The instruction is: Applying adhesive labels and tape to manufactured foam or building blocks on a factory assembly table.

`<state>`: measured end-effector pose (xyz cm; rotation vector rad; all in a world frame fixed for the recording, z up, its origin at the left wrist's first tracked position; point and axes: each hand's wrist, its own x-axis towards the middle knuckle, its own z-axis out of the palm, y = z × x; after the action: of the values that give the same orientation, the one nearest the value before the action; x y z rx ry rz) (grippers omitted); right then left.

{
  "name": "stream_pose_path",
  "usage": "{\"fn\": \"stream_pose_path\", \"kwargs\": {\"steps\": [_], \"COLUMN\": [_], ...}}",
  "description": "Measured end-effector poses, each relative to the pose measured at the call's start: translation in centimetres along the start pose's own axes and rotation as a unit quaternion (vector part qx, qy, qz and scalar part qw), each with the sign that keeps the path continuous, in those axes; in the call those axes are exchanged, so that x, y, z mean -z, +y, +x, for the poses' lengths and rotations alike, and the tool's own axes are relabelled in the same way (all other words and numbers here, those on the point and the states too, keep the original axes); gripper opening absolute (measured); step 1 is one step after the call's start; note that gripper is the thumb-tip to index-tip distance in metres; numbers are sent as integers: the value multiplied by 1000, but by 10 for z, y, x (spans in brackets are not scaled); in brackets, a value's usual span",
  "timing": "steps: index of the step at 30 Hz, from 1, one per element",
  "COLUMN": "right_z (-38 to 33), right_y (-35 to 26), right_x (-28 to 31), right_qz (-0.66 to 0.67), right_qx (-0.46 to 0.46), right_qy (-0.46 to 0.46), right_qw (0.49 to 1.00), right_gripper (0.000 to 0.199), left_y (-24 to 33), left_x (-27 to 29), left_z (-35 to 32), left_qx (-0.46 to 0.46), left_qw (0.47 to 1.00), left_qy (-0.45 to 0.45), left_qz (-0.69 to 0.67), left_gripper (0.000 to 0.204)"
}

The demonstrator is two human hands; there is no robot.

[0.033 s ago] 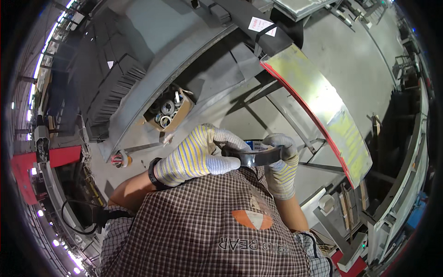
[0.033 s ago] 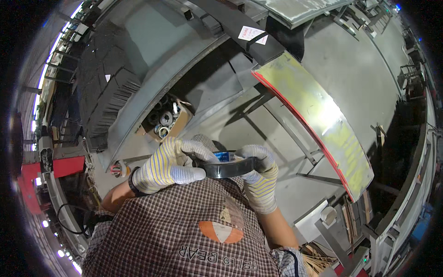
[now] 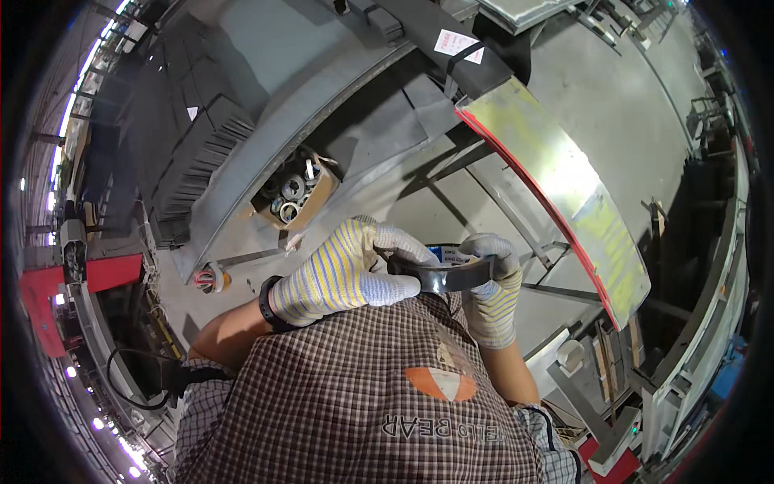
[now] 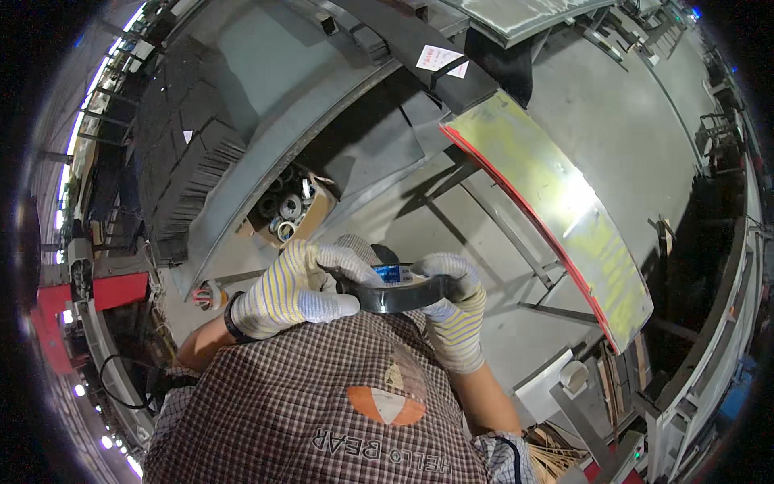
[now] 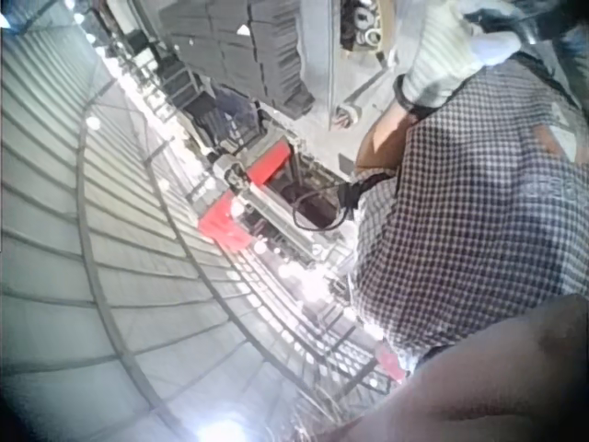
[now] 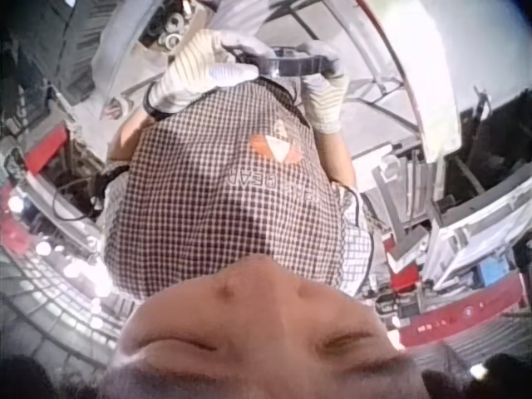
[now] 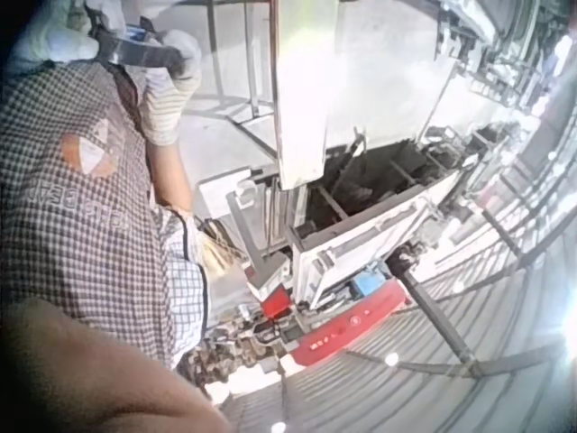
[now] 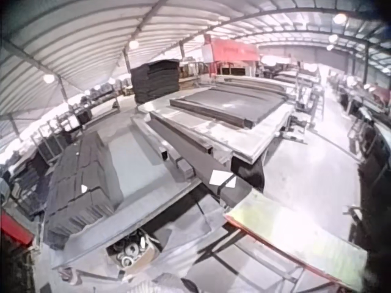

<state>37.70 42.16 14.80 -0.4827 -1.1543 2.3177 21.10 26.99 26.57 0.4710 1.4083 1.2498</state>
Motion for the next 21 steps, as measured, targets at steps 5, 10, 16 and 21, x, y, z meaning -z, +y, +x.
{"fn": "stream_pose_path", "kwargs": {"steps": [5, 10, 16, 21], "right_z": [17, 51, 124, 203], "right_y": [11, 16, -11, -48], "right_x": [5, 6, -2, -12], "right_qz": [80, 151, 16, -574], "right_qx": [-59, -138, -159, 108], "right_qy": [22, 38, 78, -58], "right_qw": [995, 978, 984, 809], "right_gripper": [52, 57, 63, 41], "left_y": [4, 7, 31, 59], "left_x": [13, 34, 73, 110], "left_z": [21, 63, 128, 177], "left_qx": [15, -19, -5, 38], "left_qw": [999, 999, 999, 999], "left_qy": [-5, -18, -22, -25], "left_qz": [-47, -39, -42, -25], "left_gripper": [32, 35, 36, 35]}}
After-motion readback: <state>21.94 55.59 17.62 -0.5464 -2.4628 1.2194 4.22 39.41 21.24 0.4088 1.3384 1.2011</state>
